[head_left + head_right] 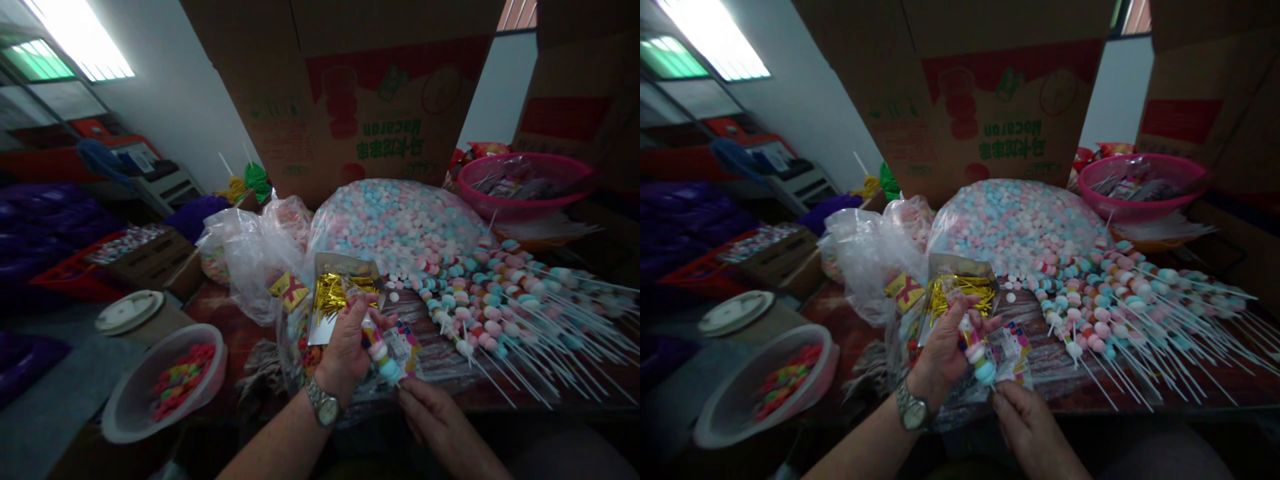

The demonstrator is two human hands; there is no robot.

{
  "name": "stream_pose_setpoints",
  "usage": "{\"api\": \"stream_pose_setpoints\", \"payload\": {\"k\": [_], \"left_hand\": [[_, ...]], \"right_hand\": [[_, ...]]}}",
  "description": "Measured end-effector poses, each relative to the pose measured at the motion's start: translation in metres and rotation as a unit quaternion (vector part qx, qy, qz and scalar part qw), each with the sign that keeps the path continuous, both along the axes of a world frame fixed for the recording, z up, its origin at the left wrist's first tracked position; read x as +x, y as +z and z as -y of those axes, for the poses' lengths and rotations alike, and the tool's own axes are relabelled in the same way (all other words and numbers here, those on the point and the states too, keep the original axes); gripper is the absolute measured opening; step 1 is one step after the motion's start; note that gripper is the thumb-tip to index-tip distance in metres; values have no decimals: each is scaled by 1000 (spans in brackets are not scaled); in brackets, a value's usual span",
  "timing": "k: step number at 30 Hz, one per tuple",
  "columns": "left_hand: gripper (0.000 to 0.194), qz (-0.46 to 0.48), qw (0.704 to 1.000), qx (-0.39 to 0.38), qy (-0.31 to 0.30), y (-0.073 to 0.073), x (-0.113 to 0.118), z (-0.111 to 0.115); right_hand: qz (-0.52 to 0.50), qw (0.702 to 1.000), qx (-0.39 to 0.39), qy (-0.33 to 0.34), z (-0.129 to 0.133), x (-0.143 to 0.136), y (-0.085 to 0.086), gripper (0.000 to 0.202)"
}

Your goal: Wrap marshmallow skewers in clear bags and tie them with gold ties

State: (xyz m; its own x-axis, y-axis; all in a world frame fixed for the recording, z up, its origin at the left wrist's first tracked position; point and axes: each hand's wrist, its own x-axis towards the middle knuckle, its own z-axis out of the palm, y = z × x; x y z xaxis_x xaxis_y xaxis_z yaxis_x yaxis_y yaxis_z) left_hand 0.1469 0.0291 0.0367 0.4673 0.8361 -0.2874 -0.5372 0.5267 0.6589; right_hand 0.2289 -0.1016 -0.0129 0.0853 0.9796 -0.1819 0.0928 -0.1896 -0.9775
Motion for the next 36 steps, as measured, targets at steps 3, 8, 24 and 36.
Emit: {"api": "stream_pose_setpoints", "payload": {"k": [3, 8, 24, 36], "left_hand": [[41, 9, 999, -29, -24, 0, -2, -4], [47, -13, 993, -12, -115, -3, -18, -17], [55, 30, 996, 15, -77, -18, -22, -25], [35, 44, 998, -49, -2, -8, -6, -17]], "right_hand": [[-155, 986, -63, -12, -4, -2, -5, 38], [-285, 953, -100, 3, -1, 13, -7, 37], [-99, 993, -56, 15, 0, 9, -12, 40], [267, 958, 100, -31, 2, 0, -9, 32]]}}
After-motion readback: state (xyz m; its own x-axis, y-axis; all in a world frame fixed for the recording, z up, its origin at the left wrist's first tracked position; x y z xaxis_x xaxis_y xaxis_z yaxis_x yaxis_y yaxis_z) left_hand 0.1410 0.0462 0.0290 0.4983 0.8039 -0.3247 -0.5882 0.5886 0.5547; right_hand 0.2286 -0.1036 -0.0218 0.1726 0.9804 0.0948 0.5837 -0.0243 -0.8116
